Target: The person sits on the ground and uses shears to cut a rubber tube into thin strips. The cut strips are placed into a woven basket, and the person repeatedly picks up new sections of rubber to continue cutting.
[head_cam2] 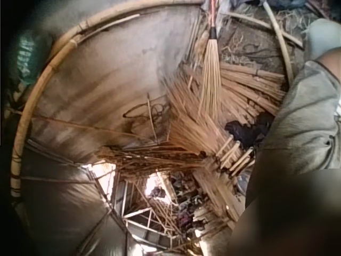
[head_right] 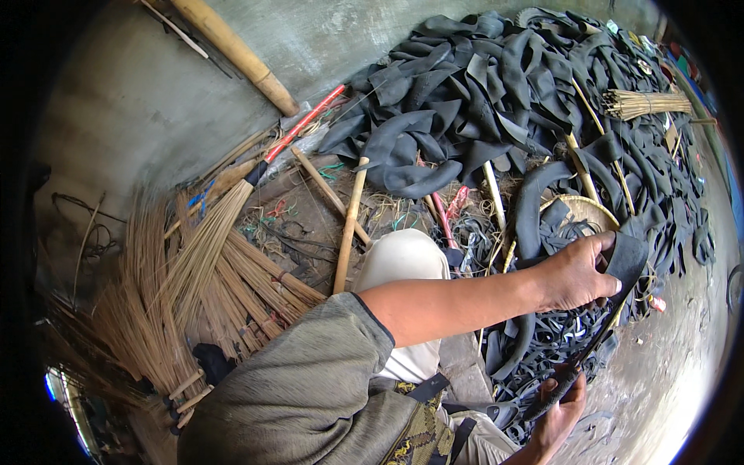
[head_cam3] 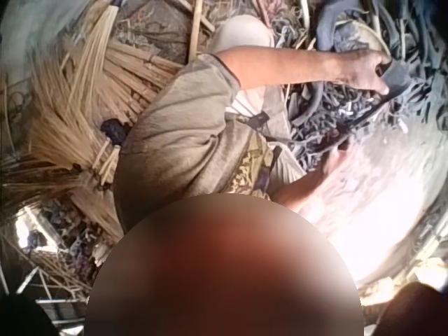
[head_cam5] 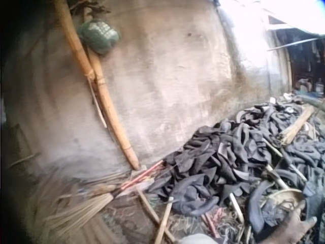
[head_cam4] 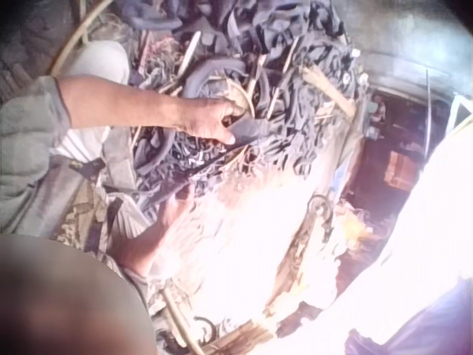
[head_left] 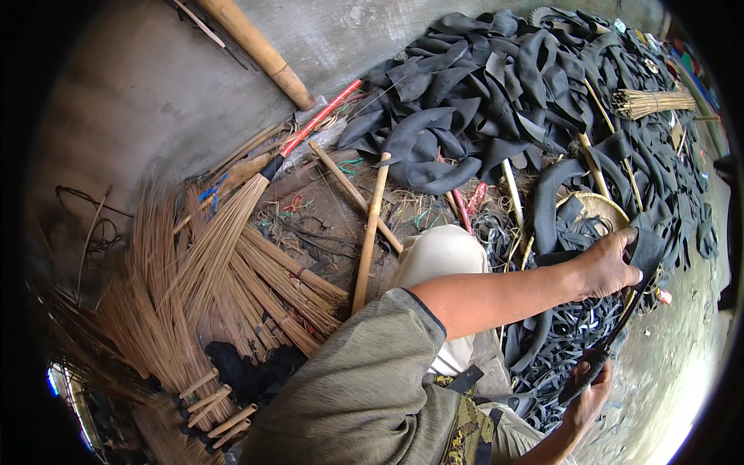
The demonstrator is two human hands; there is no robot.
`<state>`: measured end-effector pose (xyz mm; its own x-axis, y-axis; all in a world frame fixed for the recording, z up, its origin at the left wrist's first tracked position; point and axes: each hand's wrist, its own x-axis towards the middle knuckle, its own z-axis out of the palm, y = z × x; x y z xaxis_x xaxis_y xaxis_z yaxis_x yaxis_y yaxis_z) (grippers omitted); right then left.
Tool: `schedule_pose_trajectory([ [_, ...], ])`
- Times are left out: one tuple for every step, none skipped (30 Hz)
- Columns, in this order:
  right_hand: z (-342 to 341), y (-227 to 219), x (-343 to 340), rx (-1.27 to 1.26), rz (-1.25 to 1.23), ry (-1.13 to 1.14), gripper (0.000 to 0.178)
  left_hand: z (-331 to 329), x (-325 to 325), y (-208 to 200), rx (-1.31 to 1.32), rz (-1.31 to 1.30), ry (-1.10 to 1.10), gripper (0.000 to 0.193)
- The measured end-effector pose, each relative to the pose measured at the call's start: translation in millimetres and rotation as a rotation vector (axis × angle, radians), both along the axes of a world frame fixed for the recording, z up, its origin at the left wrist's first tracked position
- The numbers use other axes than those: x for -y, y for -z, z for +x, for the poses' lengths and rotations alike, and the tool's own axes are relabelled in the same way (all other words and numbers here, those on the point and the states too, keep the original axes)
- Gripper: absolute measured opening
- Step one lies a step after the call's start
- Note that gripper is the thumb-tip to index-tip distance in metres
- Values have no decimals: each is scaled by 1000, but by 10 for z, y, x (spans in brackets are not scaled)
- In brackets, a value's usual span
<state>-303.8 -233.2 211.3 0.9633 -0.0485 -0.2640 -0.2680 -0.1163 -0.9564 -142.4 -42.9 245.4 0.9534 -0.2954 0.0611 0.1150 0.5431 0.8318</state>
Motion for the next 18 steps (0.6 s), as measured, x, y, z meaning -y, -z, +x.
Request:
schedule_pose_trajectory([
  [5, -3, -12, -3, -18, 4, 52, 7, -2, 8, -2, 25, -3, 40],
  [7, -14, -19, -11, -30, 7, 52, 5, -2, 17, -28, 11, 17, 43],
  [13, -25, -24, -26, -42, 17, 52, 8, -5, 25, -24, 11, 10, 44],
  [5, -30, -38, -30, -37, 34, 53, 11, -2, 29, -13, 15, -3, 46],
  [13, -38, -41, -8, -52, 19, 56, 12, -5, 37, -14, 27, -10, 47],
  [9, -42, -45, 5, -68, 6, 58, 16, -2, 41, 9, 8, -36, 52],
  [9, -44, -43, 18, -85, -5, 60, 21, -4, 48, 18, 40, -38, 52],
  [5, -34, -46, 25, -82, 14, 60, 30, -1, 54, 28, 72, -38, 53],
  [1, -27, -44, 31, -66, 13, 60, 41, 6, 58, 36, 92, -34, 53],
  [-3, -15, -39, 38, -50, 14, 59, 43, 18, 65, 19, 76, -21, 52],
  [-8, -6, -33, 50, -25, 12, 59, 52, 30, 71, 16, 83, -10, 51],
  [0, 10, -29, 76, -56, 12, 58, 60, 45, 78, 17, 80, 0, 50],
  [3, 12, -18, 71, -61, 6, 57, 68, 56, 86, 30, 77, 5, 49],
  [0, 5, -6, 71, -57, 2, 57, 73, 82, 87, 24, 51, -9, 47],
  [4, -3, 1, 71, -53, -10, 57, 81, 95, 90, 20, 17, 5, 47],
  [6, -38, 24, 39, -48, -23, 68, 77, 95, 98, -1, -3, 30, 46],
  [11, -59, 29, 60, -48, -55, 70, 70, 98, 100, -19, -23, 56, 46],
  [19, -84, 35, 81, -48, -86, 74, 62, 104, 97, -33, 21, 46, 46],
])
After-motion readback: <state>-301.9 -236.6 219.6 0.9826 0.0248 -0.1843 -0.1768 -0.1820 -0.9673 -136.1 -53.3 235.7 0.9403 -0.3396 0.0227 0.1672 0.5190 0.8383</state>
